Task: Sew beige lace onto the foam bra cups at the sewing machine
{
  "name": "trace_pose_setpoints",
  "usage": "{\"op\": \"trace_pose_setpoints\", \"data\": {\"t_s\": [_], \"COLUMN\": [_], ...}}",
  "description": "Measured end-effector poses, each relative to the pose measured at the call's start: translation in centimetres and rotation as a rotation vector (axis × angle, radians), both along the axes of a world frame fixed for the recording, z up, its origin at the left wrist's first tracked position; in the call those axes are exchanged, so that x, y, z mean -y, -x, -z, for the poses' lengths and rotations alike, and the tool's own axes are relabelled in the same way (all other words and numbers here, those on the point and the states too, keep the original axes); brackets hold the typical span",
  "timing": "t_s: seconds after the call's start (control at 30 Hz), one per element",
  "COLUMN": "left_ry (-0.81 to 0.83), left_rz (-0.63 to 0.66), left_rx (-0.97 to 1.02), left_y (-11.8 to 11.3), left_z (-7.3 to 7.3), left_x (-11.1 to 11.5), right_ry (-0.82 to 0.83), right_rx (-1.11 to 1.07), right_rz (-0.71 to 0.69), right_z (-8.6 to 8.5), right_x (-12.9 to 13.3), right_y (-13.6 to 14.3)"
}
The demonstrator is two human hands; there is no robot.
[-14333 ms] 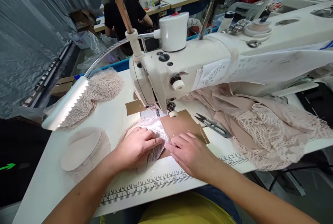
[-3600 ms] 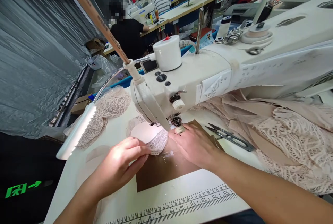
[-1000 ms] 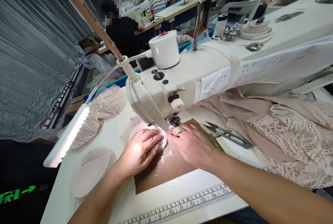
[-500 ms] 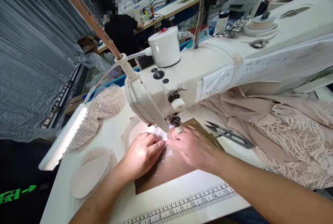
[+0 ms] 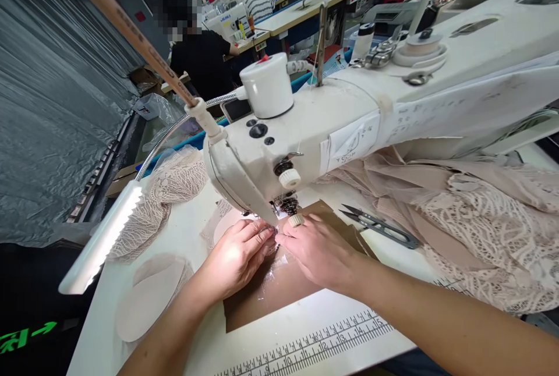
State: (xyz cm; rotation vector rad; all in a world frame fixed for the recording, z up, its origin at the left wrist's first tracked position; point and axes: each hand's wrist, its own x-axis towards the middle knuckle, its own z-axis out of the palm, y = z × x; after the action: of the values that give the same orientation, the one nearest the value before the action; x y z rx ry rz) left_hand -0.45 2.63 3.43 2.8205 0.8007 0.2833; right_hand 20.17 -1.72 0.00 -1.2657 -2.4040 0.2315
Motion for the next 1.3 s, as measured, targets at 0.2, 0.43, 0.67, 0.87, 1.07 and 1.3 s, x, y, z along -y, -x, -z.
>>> {"op": "trace_pose_setpoints", "data": {"t_s": [0.2, 0.43, 0.67, 0.87, 1.07, 1.3], "left_ry": [-0.025, -0.040, -0.027, 0.088, 0.175, 0.219], "left_rz": [-0.040, -0.091, -0.109, -0.057, -0.193, -0.191], "left_rx": [-0.083, -0.081, -0.104, -0.091, 0.151, 0.105], "left_y": [-0.7, -1.0, -0.1, 0.6, 0.3, 0.2], "left_z": [0.0, 0.5, -0.3, -1.3, 0.6, -0.1], "left_x": [-0.1, -0.1, 0.2, 0.7, 0.1, 0.4], "right_ry": [-0.032, -0.124, -0.149, -0.135, -0.156, -0.167], "right_rx": [0.031, 0.079, 0.109, 0.085, 0.063, 0.058], "right_rz": [0.029, 0.096, 0.175, 0.228, 0.187, 0.127], "right_z": [0.3, 0.3, 0.1, -0.4, -0.1, 0.1], "right_x": [0.0, -0.6, -1.0, -0.9, -0.9, -1.0], "right_y": [0.1, 0.6, 0.6, 0.1, 0.6, 1.4]}}
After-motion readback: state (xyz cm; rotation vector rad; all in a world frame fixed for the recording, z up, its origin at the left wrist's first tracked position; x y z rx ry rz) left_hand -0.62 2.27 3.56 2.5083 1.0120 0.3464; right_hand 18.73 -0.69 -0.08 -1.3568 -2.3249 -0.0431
